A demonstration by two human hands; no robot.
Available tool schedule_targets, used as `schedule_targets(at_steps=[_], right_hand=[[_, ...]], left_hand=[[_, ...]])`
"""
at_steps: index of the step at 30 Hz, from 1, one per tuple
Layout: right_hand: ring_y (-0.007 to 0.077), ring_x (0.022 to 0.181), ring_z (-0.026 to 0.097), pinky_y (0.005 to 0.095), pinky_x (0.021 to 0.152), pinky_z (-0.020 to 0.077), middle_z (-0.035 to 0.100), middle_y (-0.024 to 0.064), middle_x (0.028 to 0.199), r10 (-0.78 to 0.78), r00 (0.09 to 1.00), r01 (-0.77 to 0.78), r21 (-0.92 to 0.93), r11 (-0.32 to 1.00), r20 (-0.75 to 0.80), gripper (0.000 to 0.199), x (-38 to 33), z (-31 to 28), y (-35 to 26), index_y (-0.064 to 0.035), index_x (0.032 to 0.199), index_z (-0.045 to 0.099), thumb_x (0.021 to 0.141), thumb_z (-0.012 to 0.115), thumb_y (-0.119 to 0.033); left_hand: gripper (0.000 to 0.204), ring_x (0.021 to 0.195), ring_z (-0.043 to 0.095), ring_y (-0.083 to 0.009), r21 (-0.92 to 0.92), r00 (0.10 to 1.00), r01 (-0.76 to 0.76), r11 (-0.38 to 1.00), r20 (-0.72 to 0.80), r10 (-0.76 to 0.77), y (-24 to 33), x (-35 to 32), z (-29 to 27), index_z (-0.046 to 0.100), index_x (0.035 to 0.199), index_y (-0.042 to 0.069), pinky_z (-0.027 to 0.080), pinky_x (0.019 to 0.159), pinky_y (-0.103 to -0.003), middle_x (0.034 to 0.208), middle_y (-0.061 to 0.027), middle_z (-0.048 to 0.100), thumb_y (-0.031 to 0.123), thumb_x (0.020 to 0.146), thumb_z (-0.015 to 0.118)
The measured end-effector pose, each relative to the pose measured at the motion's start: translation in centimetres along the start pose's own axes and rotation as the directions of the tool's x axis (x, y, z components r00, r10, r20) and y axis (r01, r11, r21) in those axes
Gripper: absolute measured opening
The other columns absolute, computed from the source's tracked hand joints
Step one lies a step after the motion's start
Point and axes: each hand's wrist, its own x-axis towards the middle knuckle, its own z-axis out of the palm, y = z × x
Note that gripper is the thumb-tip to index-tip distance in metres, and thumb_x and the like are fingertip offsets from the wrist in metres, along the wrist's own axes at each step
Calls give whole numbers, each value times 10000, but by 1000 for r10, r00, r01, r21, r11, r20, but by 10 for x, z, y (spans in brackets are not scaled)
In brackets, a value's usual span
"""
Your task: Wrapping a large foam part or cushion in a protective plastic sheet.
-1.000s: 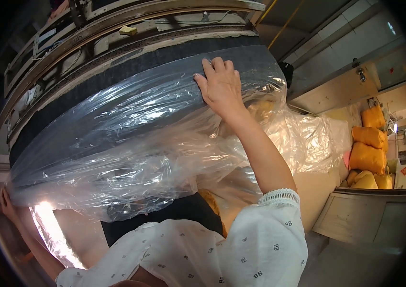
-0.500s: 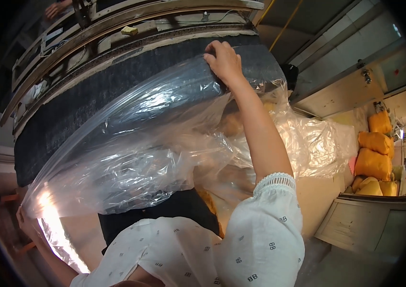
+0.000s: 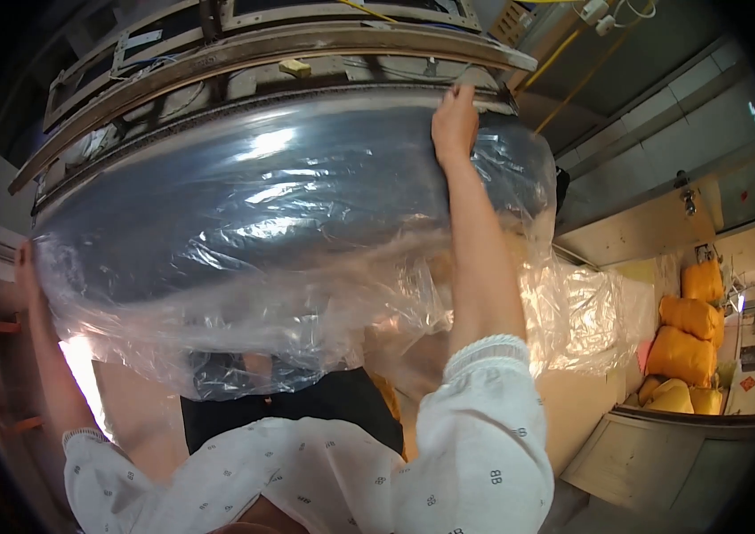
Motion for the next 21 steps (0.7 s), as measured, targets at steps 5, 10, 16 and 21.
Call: schedule_targets(at_steps=[5,10,16,21], right_hand=[[354,825,579,412,736,437,600,185,860,94,994,-103,263,959,46,163,3,6,16,-22,928,538,843,543,-162],[339,881,537,383,793,423,541,179,927,0,999,-5,89,996,50,138,13,30,20,-28,887,572,822,558,-149],[302,868,528,379,805,416,526,157,907,44,997,-47,36,998,64,148,19,22,23,-31,850,593,807,584,-172],[311,910,445,372,844,362,429,169,982,167,986,-168,71,983,23,273,15,29,14,23,898,475,799,601,-198]], left_hand=[[439,1059,517,-162,-62,997,69,996,-23,-70,13,23,74,594,1149,33,350,926,-250,1137,-82,591,365,861,589],[386,1021,530,-146,-247,994,99,964,63,-86,-3,71,79,623,1114,36,361,903,-234,1096,-67,607,314,847,624],[391,966,541,-148,-80,998,11,997,55,-6,16,63,100,625,1093,43,384,860,-237,1043,-63,612,334,832,629],[424,904,540,-157,218,993,6,976,-119,20,-51,100,82,612,1061,37,395,834,-253,963,-52,604,387,822,620]])
